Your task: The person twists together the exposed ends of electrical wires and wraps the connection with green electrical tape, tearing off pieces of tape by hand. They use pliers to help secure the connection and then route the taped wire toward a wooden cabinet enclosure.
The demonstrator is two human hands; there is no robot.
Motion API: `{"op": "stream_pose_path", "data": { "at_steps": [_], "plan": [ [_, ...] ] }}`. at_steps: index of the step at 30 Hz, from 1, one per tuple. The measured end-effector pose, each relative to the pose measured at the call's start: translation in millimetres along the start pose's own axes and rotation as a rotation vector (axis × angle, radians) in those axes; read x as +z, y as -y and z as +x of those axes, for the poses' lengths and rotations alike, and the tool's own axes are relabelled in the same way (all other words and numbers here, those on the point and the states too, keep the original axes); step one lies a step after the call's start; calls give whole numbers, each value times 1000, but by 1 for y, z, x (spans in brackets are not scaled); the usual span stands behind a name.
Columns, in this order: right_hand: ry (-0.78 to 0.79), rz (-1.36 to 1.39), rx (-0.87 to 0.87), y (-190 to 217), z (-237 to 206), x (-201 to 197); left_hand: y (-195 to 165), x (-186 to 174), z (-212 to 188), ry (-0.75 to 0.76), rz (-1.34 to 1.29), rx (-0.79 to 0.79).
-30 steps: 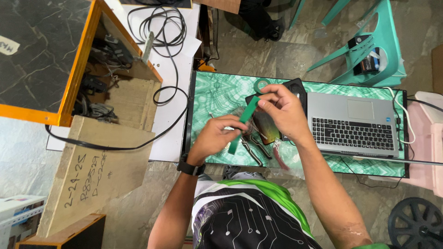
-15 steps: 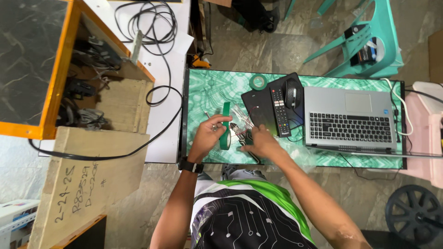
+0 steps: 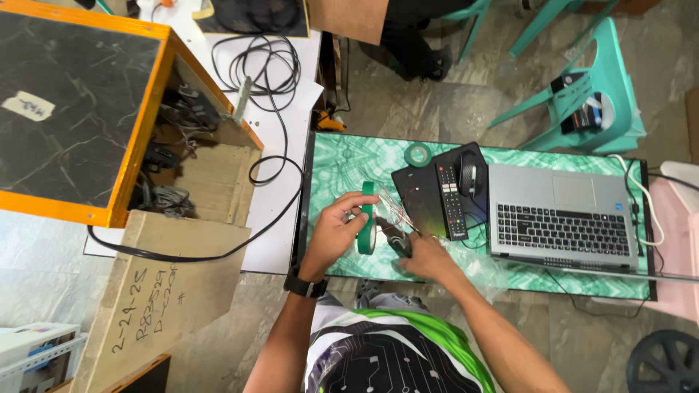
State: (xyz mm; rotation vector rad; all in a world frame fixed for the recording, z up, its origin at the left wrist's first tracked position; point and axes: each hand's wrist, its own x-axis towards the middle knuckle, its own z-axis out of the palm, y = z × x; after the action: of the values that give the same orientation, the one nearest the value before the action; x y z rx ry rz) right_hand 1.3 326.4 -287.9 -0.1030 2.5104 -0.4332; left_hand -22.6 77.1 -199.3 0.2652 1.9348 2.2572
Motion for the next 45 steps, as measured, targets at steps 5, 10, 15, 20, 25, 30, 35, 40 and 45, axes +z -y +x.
{"op": "stream_pose_path", "data": {
  "at_steps": [5,10,15,20,25,30,35,40,45],
  "plan": [
    [261,29,-5,-11,-5,-51,-35,-8,-8,18,-53,47],
    [416,-89,4,4,-33,-109,-61,-13,-15,11,-104,58],
    [419,137,-45,10,-50,-144,-80,-17,-23,-22,-92,102],
    [217,943,-434,23,-63,-144,-102,-19,-31,-31,-58,156],
    [131,856,-586,42,-75,-156,-122,-16,-33,-60,59,167],
    [-168,437,-750,68,-91,-168,-133,-16,-33,-99,148,239],
    [-189,495,-760,89,-105,-183,-138,-14,-33,-108,122,232],
    [-205,376,-755,94,-115,-193,-142,-12,-37,-125,215,261],
    [-197,226,-718,91,-121,-201,-152,-9,-40,-97,258,239]
  ]
}}
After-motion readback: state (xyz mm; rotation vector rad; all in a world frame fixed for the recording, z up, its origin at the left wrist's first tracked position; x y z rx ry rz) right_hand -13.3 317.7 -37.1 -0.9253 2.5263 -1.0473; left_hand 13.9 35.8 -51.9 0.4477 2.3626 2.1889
